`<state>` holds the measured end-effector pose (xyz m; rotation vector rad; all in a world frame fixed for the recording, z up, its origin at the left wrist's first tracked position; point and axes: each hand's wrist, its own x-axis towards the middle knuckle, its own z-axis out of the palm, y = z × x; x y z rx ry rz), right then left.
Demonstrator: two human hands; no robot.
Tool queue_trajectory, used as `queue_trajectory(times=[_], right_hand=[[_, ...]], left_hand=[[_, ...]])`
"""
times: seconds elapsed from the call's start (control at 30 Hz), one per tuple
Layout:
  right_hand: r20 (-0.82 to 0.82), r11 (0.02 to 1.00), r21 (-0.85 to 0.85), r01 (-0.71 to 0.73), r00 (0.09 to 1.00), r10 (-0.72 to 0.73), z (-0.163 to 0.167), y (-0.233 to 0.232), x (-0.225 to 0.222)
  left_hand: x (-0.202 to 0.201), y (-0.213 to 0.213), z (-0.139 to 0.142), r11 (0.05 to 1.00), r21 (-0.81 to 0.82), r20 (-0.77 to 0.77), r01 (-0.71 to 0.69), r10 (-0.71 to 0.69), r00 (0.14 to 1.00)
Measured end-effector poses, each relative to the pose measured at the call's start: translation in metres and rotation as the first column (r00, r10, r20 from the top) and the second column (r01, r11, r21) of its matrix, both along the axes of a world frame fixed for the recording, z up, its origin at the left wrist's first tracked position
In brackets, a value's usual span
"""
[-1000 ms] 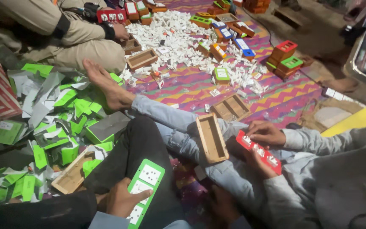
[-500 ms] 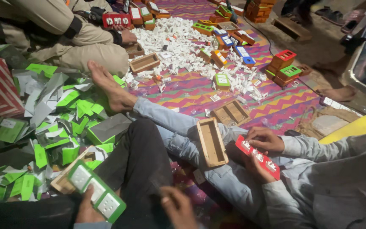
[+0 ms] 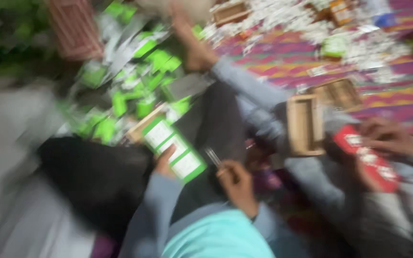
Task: The person sits on the floor and assembles electrical switch and socket faceplates, pressing white switch and socket modules into green plastic plates one at a time and setting finished plates aside. Later they use a screwdriver to tighten screws on a partially assembled plate.
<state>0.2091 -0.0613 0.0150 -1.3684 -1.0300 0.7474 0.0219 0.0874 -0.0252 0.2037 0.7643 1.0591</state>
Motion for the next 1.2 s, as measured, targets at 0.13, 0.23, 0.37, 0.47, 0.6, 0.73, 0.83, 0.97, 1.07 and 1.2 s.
queue_trajectory(times=[0.13,0.23,0.37,0.47,0.6,0.73,0.83,0.97,1.07,1.2], right_hand=[[-0.042,0.994,0.057,-0.097,0.994,0.099,0.009,-0.002,-0.002],[0.112,0.991,0.084,-0.103,0.989,0.093,0.023,0.0,-0.001],[0.352,0.977,0.168,-0.128,0.934,0.061,0.04,0.008,-0.005],[0.447,0.962,0.235,-0.137,0.894,0.018,0.045,0.013,-0.008],[0.496,0.95,0.293,-0.104,0.867,-0.058,0.047,0.012,-0.009],[0.499,0.936,0.324,-0.14,0.865,-0.043,0.048,0.008,-0.01],[0.504,0.945,0.304,-0.122,0.862,-0.05,0.05,0.006,-0.011],[0.54,0.937,0.335,-0.099,0.835,-0.105,0.052,0.004,-0.011],[0.526,0.944,0.315,-0.096,0.846,-0.09,0.053,0.001,-0.009],[0.518,0.942,0.32,-0.102,0.852,-0.083,0.053,-0.001,-0.006]], left_hand=[[0.005,-0.017,0.019,0.965,0.24,0.075,-0.109,0.093,0.993],[0.013,-0.019,0.033,0.908,0.412,-0.125,-0.075,0.138,0.983],[0.019,-0.02,0.039,0.867,0.499,-0.286,-0.008,0.173,0.943],[0.022,-0.022,0.036,0.854,0.52,-0.281,-0.016,0.189,0.941],[0.025,-0.028,0.038,0.839,0.544,-0.337,0.008,0.21,0.918],[0.026,-0.034,0.046,0.749,0.658,-0.4,0.074,0.265,0.877],[0.025,-0.038,0.051,0.723,0.681,-0.417,0.111,0.259,0.871],[0.026,-0.038,0.051,0.691,0.713,-0.399,0.117,0.263,0.878],[0.028,-0.037,0.05,0.662,0.732,-0.424,0.164,0.253,0.87],[0.03,-0.038,0.051,0.632,0.76,-0.385,0.149,0.253,0.887]])
